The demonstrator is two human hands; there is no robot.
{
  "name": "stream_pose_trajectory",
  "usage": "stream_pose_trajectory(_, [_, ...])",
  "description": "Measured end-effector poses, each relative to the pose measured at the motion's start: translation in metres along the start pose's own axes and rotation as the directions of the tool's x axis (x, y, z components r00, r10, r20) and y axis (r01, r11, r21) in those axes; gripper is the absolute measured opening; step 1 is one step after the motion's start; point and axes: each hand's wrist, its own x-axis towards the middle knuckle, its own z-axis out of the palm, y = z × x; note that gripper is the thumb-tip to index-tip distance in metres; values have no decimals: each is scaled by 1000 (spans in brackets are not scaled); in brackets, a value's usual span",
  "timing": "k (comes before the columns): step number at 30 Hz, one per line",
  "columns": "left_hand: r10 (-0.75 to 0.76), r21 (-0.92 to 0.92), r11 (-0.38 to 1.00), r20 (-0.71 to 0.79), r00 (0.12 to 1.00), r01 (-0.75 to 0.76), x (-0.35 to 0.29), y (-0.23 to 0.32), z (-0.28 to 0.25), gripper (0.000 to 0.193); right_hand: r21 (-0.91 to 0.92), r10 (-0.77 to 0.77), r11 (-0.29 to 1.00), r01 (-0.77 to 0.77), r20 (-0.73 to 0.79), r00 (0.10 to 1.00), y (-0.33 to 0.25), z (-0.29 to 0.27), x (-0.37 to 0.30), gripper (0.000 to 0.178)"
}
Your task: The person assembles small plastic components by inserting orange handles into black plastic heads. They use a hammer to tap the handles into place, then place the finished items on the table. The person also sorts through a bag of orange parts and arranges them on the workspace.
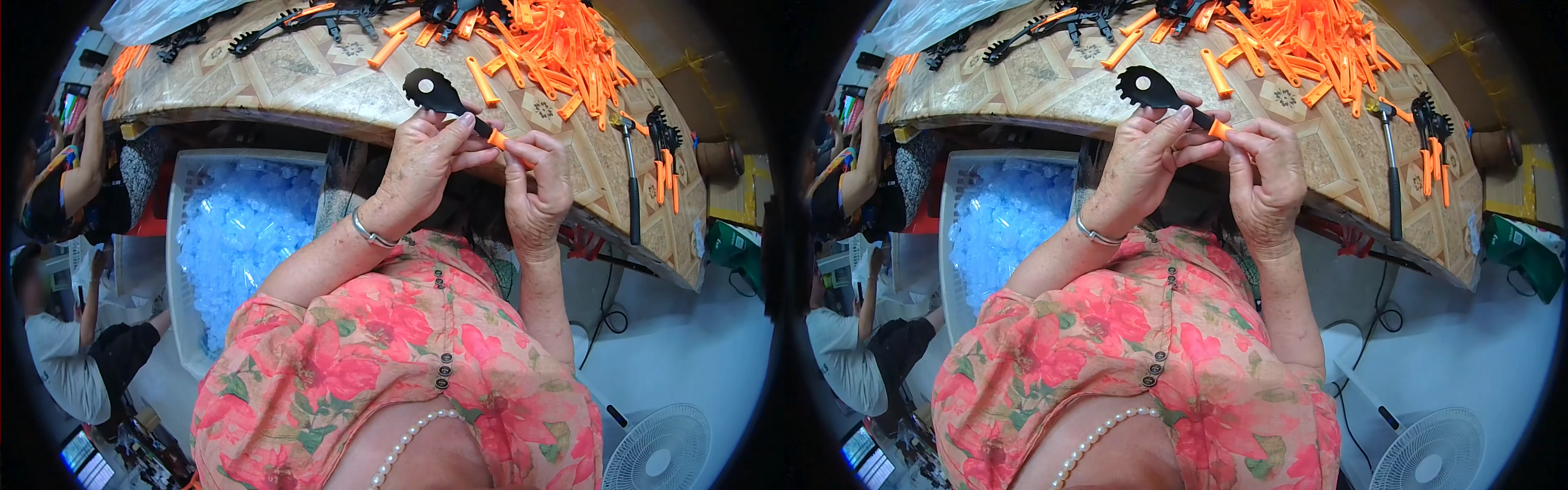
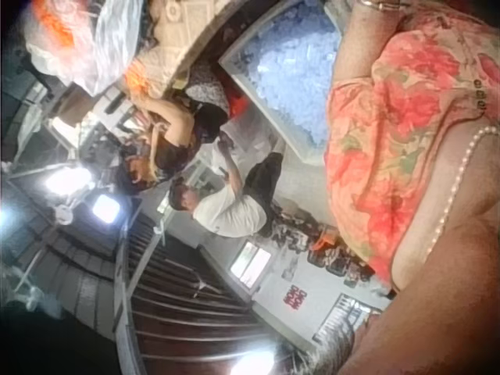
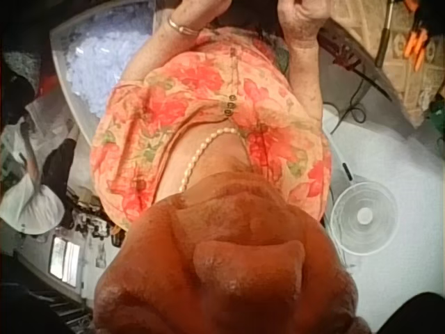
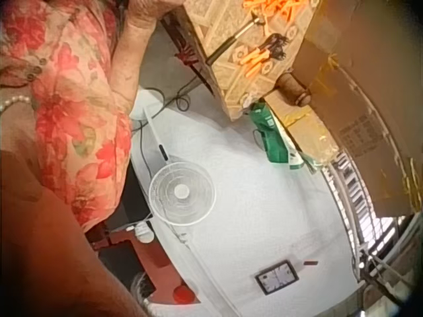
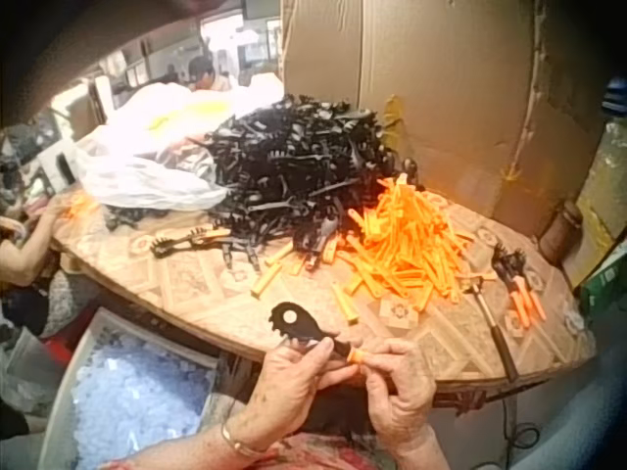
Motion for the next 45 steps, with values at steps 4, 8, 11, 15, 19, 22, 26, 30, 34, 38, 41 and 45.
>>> stream_pose_trajectory(4, [-23,-20,1000,37,999,24,0,0,-2,23,81,138,987,-136,-10,990,0,4,-7,17])
stream_pose_trajectory(8, [-17,6,1000,37,999,17,-2,-1,-1,23,128,189,974,-187,1,982,1,5,-9,16])
stream_pose_trajectory(11, [19,27,999,37,999,-20,-5,1,2,22,160,191,969,-186,-11,982,-1,8,-7,17])
stream_pose_trajectory(15, [55,39,998,44,997,-57,-8,2,5,20,177,252,954,-243,-34,967,-5,12,-8,21])
stream_pose_trajectory(19, [126,123,984,25,992,-128,-10,1,7,18,384,484,792,-474,79,872,-11,10,-10,22])
stream_pose_trajectory(22, [166,185,968,41,985,-171,-8,-2,4,18,367,487,787,-496,125,864,-13,6,-8,22])
stream_pose_trajectory(26, [126,215,967,57,990,-135,-12,-3,0,22,415,513,739,-531,164,842,-11,6,-9,24])
stream_pose_trajectory(30, [94,286,952,57,994,-107,-11,2,-3,23,327,485,796,-509,158,860,-11,2,-9,15])
stream_pose_trajectory(34, [85,198,976,27,996,-88,-12,0,-5,23,291,498,798,-527,174,850,-12,2,-7,8])
stream_pose_trajectory(38, [79,183,980,23,997,-82,-12,1,-5,24,247,447,844,-476,166,879,-13,2,-5,11])
stream_pose_trajectory(41, [73,178,981,30,997,-77,-13,3,-7,24,277,437,842,-463,152,886,-12,4,-6,12])
stream_pose_trajectory(45, [75,126,989,29,997,-78,-12,3,-8,23,179,349,915,-361,96,932,-14,6,-6,12])
